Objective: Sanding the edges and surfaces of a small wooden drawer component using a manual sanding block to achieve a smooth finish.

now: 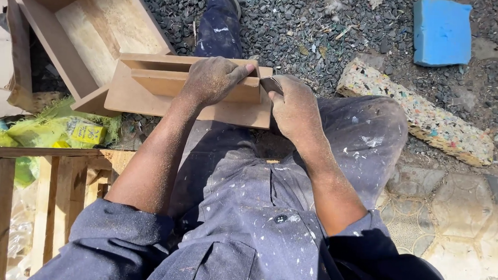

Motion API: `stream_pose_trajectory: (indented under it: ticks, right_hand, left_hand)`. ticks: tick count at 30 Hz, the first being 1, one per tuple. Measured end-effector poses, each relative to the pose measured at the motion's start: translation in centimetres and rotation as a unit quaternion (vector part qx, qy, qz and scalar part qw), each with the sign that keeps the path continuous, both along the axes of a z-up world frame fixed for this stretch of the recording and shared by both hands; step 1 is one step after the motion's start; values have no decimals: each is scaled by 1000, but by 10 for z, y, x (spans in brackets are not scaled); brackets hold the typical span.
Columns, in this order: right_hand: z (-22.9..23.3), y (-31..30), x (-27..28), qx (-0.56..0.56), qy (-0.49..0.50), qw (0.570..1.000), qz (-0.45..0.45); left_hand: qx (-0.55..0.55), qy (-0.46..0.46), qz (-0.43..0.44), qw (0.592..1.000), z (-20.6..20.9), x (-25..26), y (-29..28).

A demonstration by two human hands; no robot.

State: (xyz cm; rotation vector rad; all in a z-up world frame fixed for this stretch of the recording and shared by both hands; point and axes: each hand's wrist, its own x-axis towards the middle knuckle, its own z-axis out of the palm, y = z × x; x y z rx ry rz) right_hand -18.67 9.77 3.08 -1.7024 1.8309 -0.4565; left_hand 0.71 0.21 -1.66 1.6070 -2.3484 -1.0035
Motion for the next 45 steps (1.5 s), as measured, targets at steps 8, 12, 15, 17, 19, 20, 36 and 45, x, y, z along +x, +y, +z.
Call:
stream_pose_trajectory:
  ticks: [8, 12, 15, 17, 19, 20, 36, 45]
  right_hand:
    - [-7, -16, 1, 13, 32, 999, 33]
    - [-80, -30, -8, 48, 57, 996, 46]
    - [-19, -26, -2, 77, 22, 996, 37]
    - [-4, -28, -10, 72, 11, 997, 25]
    - [-22, -30, -12, 68, 2, 998, 11]
    - [-45, -33, -12, 77, 46, 995, 43]
    - [-76, -18, -41, -194, 147, 948, 206]
    - [-87, -7, -25, -314, 120, 926, 169]
  left_hand:
    - [-15, 6, -7, 1000, 5, -1, 5]
    - [-15, 8, -15, 1000, 0, -3, 5]
    - [-19, -2, -14, 1000, -5, -8, 1]
    - [-15, -2, -13, 1000, -4, -7, 0]
    - [-10, 0, -14, 1000, -5, -5, 0]
    - [-8, -7, -19, 1000, -5, -6, -1]
    - [32, -78, -63, 994, 6, -17, -16]
    - [28, -80, -51, 995, 1, -10, -19]
